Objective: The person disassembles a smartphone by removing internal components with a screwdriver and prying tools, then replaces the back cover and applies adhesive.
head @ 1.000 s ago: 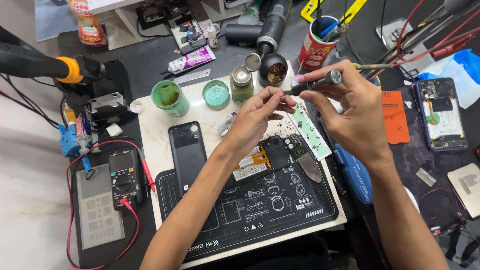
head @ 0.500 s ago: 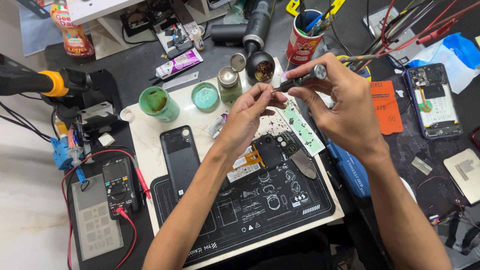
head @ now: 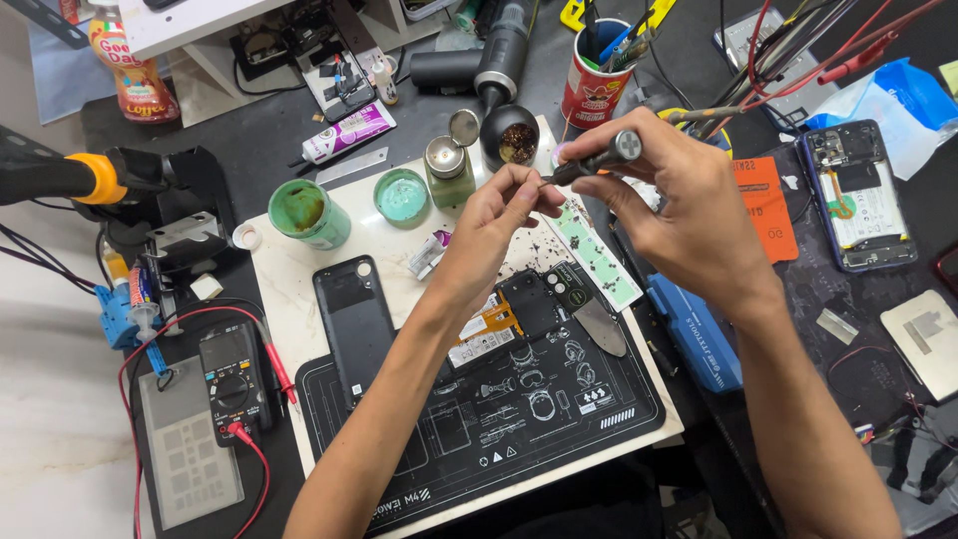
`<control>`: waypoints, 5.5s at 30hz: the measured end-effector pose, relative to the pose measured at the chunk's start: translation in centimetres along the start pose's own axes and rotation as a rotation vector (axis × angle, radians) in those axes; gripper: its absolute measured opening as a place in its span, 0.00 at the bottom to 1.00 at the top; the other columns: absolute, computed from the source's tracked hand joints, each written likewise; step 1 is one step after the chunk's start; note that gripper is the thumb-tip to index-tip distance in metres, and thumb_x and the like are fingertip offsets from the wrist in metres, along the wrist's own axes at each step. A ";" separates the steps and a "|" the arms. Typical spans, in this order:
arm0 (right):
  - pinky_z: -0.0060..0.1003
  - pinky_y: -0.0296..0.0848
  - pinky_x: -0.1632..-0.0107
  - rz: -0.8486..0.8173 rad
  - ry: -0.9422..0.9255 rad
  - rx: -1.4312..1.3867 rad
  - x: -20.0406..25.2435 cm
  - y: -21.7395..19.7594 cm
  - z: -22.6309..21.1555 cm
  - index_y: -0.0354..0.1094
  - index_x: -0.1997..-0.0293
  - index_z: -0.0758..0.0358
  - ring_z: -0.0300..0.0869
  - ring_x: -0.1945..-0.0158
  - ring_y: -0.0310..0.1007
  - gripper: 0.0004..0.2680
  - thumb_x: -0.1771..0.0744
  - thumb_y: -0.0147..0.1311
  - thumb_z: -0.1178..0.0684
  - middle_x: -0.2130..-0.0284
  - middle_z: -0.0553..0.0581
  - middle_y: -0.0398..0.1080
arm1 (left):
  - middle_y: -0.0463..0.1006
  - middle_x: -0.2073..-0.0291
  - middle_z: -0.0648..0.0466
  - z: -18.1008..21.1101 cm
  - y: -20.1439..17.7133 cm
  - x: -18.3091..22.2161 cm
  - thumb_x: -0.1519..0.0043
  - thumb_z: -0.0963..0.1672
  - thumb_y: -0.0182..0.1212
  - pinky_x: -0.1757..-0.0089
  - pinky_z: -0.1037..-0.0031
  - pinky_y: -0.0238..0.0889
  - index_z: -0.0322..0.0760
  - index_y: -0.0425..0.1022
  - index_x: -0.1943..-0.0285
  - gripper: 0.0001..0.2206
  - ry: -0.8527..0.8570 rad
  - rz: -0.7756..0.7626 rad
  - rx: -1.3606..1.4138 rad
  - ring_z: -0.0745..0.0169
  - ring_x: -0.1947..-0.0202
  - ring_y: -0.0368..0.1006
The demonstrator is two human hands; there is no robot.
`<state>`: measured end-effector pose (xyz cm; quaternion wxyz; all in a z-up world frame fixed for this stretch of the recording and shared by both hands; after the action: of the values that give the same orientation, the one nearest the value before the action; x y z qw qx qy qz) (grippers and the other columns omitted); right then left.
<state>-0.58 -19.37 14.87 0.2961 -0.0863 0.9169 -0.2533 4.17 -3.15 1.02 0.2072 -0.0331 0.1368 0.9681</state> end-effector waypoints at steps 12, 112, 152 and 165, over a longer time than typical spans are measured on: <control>0.33 0.82 0.45 0.100 0.003 -0.006 0.3 -0.3 1.0 0.68 0.52 0.71 0.40 0.50 0.81 0.08 0.31 0.65 0.64 0.58 0.59 0.77 | 0.79 0.55 0.52 1.1 1.0 -0.1 0.25 0.46 0.48 0.50 0.71 0.67 0.34 0.69 0.48 0.10 0.029 -0.010 0.068 0.64 0.51 0.75; 0.41 0.82 0.45 -0.195 -0.203 -0.335 12.0 17.0 1.1 0.49 0.38 0.58 0.50 0.44 0.78 0.23 0.35 0.58 0.70 0.49 0.67 0.72 | 0.71 0.36 0.45 1.8 -7.1 20.6 0.45 0.55 0.71 0.34 0.44 0.40 0.27 0.59 0.27 0.42 0.380 0.106 -1.400 0.49 0.31 0.62; 0.44 0.81 0.43 -0.003 -0.250 -0.272 12.1 17.1 0.8 0.61 0.46 0.60 0.46 0.52 0.81 0.18 0.37 0.64 0.68 0.56 0.62 0.75 | 0.70 0.34 0.46 2.4 -6.8 20.6 0.45 0.53 0.71 0.36 0.44 0.44 0.25 0.62 0.31 0.39 0.382 0.100 -1.398 0.48 0.32 0.64; 0.49 0.75 0.40 -0.143 -0.274 -0.222 11.8 17.8 0.2 0.62 0.42 0.58 0.56 0.45 0.80 0.21 0.38 0.65 0.67 0.50 0.64 0.76 | 0.70 0.34 0.47 2.9 -6.6 20.6 0.47 0.51 0.73 0.37 0.45 0.45 0.27 0.63 0.32 0.38 0.391 0.093 -1.389 0.47 0.33 0.64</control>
<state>-10.17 -7.91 -0.36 0.3881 -0.2168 0.8819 -0.1570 -11.94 11.48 -0.34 0.0685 -0.3240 -0.4742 0.8157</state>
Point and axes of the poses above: each hand's wrist, its own x-axis away from the middle knuckle, its own y-axis out of the palm, z = x × y, the point moved 4 cm from there along -x, towards the middle knuckle
